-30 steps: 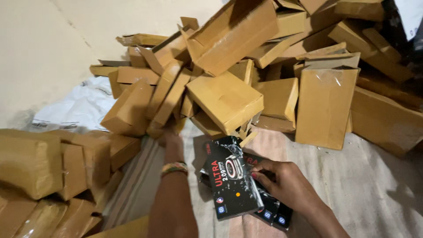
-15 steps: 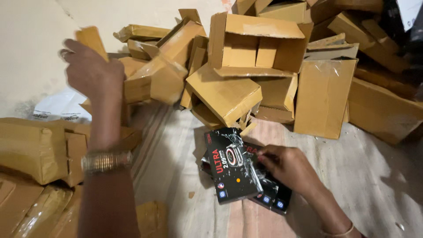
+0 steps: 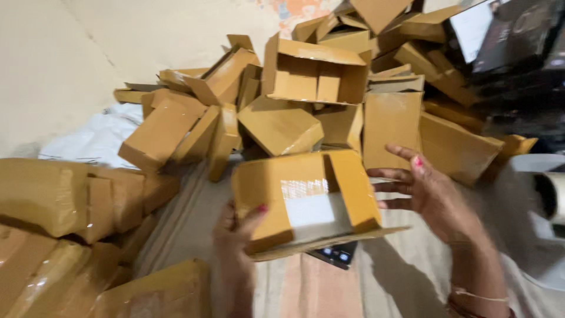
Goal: The person places smartwatch boxes into small cardboard shipping boxes, closes the flaps, and seals them with clear packing tape using a tape dispenser. The person repeats this process for multiple units, stacking the sealed boxes nearby.
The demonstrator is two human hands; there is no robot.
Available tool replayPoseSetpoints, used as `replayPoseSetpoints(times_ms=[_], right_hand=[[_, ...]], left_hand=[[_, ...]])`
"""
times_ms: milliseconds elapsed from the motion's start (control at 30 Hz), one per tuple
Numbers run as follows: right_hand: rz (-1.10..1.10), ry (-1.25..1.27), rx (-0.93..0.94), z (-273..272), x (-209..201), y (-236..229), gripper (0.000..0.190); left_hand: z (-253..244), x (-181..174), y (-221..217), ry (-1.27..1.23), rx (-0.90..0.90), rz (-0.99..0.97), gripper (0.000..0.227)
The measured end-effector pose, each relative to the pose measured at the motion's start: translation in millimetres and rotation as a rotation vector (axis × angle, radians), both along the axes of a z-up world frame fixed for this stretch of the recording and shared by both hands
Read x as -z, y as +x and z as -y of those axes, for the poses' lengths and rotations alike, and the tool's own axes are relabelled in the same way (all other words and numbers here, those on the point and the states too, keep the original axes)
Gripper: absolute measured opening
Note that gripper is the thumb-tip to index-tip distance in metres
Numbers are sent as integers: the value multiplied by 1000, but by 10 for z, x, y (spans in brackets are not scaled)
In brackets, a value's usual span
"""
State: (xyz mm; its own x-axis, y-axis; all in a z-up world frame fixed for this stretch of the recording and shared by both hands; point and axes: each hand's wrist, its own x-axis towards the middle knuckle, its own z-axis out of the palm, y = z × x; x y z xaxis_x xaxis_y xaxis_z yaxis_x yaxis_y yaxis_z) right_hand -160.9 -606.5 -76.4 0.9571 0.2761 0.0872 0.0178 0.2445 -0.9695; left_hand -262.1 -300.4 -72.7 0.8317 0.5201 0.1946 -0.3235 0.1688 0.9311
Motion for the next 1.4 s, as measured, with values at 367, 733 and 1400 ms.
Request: replayPoseSetpoints(times_ms=[367, 733, 1400], right_hand=[[-232, -1160, 422, 1040, 43, -85, 74], [94, -1045, 327, 544, -167, -186, 41], [360, -1408, -120, -434, 343, -147, 46]], left_hand=[[1186, 974, 845, 752, 221, -101, 42], [654, 907, 832, 1136, -250, 67, 31], [-657, 1082, 558, 127, -22, -427, 45]])
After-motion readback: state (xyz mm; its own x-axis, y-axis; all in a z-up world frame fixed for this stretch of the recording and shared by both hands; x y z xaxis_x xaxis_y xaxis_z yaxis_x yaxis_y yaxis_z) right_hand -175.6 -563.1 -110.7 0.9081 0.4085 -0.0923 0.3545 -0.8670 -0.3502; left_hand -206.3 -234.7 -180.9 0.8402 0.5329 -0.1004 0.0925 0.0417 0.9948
